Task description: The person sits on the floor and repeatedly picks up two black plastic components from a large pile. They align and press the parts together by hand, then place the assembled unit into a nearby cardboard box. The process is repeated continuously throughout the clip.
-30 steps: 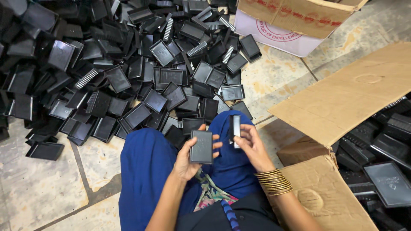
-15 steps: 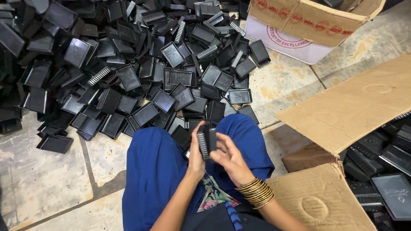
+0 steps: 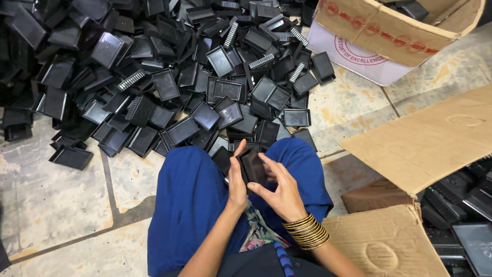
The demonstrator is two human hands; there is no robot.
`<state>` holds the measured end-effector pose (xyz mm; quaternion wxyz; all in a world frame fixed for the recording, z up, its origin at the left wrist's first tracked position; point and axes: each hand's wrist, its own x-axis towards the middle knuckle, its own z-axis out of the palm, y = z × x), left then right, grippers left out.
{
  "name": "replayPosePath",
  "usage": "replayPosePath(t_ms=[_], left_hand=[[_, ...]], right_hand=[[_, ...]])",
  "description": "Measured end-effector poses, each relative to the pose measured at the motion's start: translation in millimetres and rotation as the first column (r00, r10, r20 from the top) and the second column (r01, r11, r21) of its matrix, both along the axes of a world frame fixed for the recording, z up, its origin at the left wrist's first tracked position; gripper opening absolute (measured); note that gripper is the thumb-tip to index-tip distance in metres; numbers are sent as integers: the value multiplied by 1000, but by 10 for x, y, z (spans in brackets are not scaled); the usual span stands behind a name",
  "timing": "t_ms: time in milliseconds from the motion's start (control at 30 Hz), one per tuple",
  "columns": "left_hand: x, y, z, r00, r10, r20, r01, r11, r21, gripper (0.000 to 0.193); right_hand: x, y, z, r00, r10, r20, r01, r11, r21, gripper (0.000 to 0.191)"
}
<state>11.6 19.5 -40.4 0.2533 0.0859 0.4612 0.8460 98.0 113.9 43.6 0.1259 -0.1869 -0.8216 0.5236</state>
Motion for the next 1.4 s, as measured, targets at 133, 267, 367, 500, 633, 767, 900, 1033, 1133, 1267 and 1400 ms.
replayPosePath(t_ms=[133,267,367,500,633,767,900,1033,1133,1267,1400], left_hand=[[-19,-34,12,999,16,-51,-17,1000,-21,75],[-10,-37,2,1000,2,-20,-2,999,-37,73],[8,-43,15,998,25,-55,-29,997,-66,71],[9,-55,117,992,70,-107,-77,996,-54,72],[-60,-45,259,990,90,-111,-80,992,94,68],[-146,-142,265,888,228,-400,-320,930,-181,51],[-141,-169,80,756,180,-629,-475,813,-338,55],[-174,-192,-93,791,298,-534,-519,790,-327,58],[-147,-201,-92,777,308,-549,-507,823,-256,56],[-50,-272,94,759,107,-642,-390,865,-316,57],[-162,-374,304,798,123,-591,-283,941,-187,46]], right_hand=[[-17,-39,23,998,-32,-45,31,999,-39,75],[-21,-48,-7,1000,6,-7,-6,999,-32,75],[5,-61,-52,999,48,2,-48,999,-5,75],[7,-45,-102,990,144,-16,-143,989,43,76],[-25,7,-123,995,81,-56,-99,811,-577,71],[49,38,-95,1000,8,-19,-8,1000,-6,53],[118,-32,-28,993,115,-24,-104,953,285,44],[191,-211,-35,973,219,-74,-203,962,180,45],[287,-303,-239,991,129,40,-134,977,166,40],[466,16,-608,995,30,93,-37,996,80,39],[878,1190,-414,975,118,-188,-187,894,-407,52]])
